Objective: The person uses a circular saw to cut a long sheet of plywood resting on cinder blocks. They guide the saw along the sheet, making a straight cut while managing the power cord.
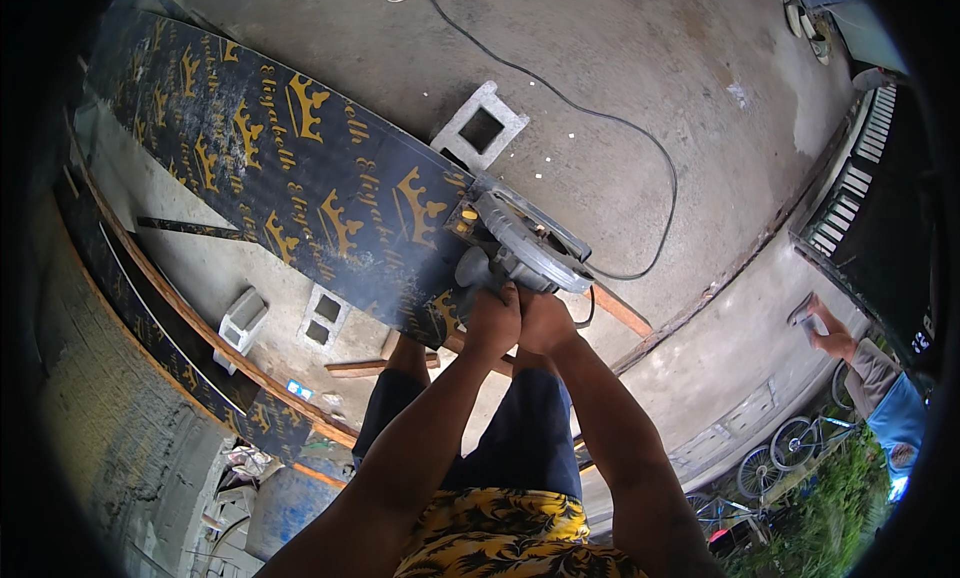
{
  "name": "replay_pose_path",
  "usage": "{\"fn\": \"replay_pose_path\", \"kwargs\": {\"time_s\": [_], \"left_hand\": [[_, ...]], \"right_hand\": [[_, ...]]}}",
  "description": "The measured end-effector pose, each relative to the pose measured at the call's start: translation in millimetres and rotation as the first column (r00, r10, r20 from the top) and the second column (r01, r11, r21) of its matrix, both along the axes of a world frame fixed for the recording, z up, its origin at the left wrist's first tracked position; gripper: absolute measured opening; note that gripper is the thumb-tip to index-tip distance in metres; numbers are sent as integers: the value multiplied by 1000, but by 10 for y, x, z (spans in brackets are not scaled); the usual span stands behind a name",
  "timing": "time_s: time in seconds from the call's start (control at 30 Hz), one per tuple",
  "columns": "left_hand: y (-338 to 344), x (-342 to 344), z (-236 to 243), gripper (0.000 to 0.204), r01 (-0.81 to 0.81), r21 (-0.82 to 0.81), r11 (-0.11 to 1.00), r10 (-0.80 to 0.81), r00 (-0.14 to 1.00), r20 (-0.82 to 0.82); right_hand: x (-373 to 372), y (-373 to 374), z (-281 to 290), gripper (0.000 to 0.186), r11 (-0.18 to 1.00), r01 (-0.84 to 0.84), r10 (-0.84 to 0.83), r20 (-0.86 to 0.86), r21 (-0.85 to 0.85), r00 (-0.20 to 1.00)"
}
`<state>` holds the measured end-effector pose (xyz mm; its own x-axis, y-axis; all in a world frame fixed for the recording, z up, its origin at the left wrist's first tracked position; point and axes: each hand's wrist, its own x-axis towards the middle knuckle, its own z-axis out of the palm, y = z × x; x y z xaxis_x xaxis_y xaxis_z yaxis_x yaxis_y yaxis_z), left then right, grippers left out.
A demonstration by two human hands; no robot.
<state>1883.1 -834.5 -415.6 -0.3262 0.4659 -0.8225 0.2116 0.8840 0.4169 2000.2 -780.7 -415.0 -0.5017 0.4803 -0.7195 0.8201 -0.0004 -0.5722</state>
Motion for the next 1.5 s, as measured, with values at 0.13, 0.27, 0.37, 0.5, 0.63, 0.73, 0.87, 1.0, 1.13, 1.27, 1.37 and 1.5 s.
{"fn": "replay_pose_path", "kwargs": {"time_s": [0.13, 0.27, 0.37, 0.5, 0.63, 0.73, 0.87, 1.0, 1.13, 1.27, 1.37, 1.5], "left_hand": [[-25, -55, -53, 64, 20, 7, 1000, -20, 1000, 16], [-25, -67, -67, 65, 22, -34, 999, -22, 1000, 4], [-8, -61, -46, 65, 14, -49, 999, -15, 1000, -9], [-26, -72, -88, 66, 15, -31, 999, -14, 1000, 19], [-4, -53, -72, 66, 23, -109, 994, -19, 999, 39], [-37, -83, -76, 66, -31, -5, 999, 31, 999, 22], [-111, -12, -157, 55, -103, 39, 994, 106, 991, -80], [-66, -28, -124, 58, -17, -11, 1000, 17, 999, -46], [-70, -69, -120, 63, -4, 21, 1000, 5, 1000, -28], [-72, -99, -123, 59, -33, -12, 999, 33, 999, -31], [18, -158, -55, 57, -30, -42, 999, 30, 999, 14], [20, -187, -79, 58, -11, -60, 998, 12, 1000, 23]], "right_hand": [[-24, -41, -55, 32, 998, 49, -47, -50, 43, 998], [-44, -41, -65, 31, 998, 50, -47, -70, 34, 996], [-64, -14, -24, 32, 998, 48, -45, -69, 35, 997], [-66, -7, -36, 33, 999, 35, -34, -47, 19, 998], [-7, -1, -57, 36, 999, 43, -44, -105, -10, 993], [-73, -63, -157, 37, 999, 43, -44, -33, -6, 999], [-43, -86, -214, 40, 1000, -3, 3, -2, -30, 1000], [-4, -58, -188, 40, 999, 10, -12, -38, -40, 999], [-53, -26, -143, 38, 999, 6, -7, -35, -38, 999], [-103, -12, -107, 38, 1000, 2, -3, -59, -17, 998], [-123, -11, -106, 39, 1000, 23, -23, -47, 0, 999], [-157, 41, -40, 39, 1000, 7, -7, -22, -9, 1000]]}}
